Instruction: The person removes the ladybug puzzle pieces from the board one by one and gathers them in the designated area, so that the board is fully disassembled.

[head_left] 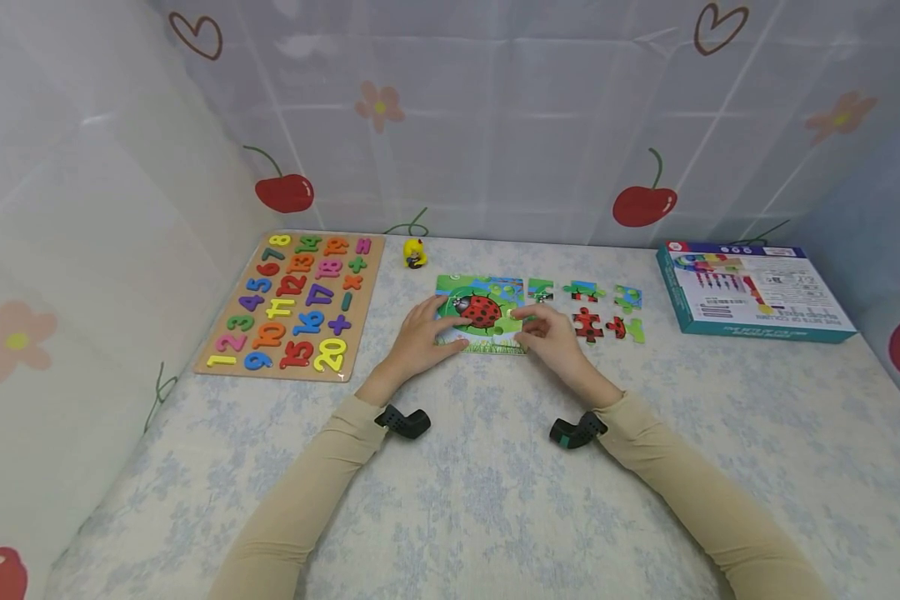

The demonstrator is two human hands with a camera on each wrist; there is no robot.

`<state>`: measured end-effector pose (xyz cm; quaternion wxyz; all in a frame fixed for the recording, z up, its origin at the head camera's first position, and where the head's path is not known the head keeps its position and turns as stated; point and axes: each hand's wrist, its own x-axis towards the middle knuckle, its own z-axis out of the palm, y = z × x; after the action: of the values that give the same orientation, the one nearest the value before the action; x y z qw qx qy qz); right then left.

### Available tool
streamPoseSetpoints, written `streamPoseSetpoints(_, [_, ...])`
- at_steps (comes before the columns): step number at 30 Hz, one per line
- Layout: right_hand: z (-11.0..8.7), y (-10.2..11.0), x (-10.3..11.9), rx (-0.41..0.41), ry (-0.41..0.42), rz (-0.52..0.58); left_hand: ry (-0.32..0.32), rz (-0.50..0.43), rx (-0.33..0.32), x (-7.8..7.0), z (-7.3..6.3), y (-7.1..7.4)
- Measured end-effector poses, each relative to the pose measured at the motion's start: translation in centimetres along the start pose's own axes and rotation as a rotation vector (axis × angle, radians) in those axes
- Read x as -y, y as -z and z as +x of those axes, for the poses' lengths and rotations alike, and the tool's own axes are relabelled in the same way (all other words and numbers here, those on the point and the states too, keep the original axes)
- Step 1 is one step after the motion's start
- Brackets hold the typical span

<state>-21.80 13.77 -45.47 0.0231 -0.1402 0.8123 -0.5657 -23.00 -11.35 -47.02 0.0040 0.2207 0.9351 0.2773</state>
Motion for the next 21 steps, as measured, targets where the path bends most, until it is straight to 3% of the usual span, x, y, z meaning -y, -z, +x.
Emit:
streamPoseSetpoints(7, [-0.9, 1.5, 0.5, -0.033, -0.114, 0.006, -0.003, -0.005, 0.0, 0.1, 0.0, 0.0])
streamPoseSetpoints(21, [-8.2, 10.0, -0.7, -0.169, -0.227, -0.1, -0.006, -0.02, 0.014, 0.1, 0.0, 0.1])
